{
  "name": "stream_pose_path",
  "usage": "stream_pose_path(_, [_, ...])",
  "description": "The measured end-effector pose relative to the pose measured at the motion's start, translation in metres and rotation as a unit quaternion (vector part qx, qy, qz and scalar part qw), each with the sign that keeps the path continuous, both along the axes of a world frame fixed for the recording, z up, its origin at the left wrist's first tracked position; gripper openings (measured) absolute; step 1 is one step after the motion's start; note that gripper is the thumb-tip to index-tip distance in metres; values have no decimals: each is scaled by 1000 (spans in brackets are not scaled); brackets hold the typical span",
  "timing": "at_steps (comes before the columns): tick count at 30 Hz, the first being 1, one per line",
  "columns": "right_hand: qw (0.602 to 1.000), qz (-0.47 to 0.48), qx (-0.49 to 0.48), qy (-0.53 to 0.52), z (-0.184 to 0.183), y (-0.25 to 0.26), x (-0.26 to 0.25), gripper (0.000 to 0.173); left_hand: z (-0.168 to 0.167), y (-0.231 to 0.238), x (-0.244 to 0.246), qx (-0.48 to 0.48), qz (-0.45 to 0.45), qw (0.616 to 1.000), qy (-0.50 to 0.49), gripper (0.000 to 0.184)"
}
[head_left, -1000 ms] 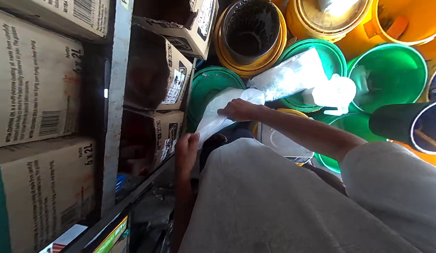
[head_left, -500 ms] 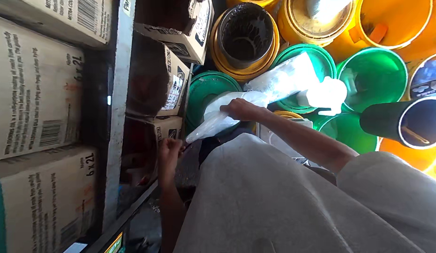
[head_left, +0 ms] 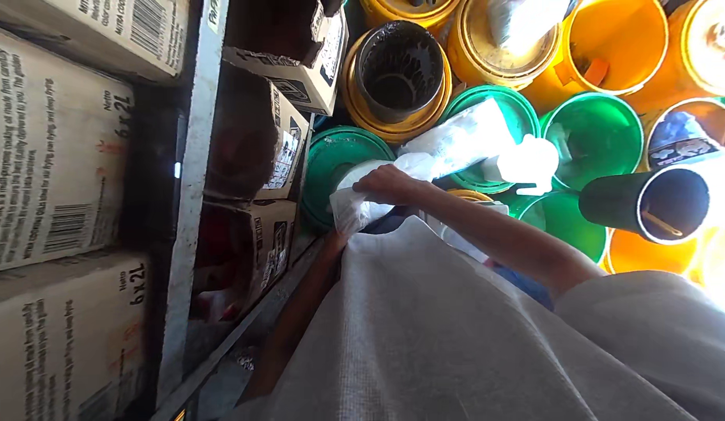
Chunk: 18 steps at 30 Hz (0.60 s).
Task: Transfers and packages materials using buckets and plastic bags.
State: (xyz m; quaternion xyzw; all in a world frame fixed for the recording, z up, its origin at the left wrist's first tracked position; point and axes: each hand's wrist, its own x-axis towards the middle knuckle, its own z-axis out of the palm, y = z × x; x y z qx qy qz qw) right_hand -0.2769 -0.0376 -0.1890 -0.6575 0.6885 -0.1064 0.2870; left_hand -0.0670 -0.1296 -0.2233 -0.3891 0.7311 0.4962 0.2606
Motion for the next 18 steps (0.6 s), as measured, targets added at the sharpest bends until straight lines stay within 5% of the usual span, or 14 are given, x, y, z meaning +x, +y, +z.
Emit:
stream_pose_path(2, [997,0,-46,60,-6,17,-16,31,5,2,0,-7,19,999,28,46])
stream_pose_path(4, [993,-34,16,114,-8,35,-39,48,15,3,-5,-35,35,998,41,43])
stream_pose_path(7, [973,-157,122,118,-13,50,-69,34,14,4,2,-39,56,996,51,42])
stream_pose_path(10, [965,-242,98,6,5,34,-71,27,13,6,2,-14,67,994,88,40])
stream_pose_path(14, [978,-185,43,-89,37,-5,-22,21,11,8,2,61,99,987,109,38])
stream_pose_path(18, [984,-132,47,-106,54,-33,17,25,59,14,-25,101,173,978,55,35])
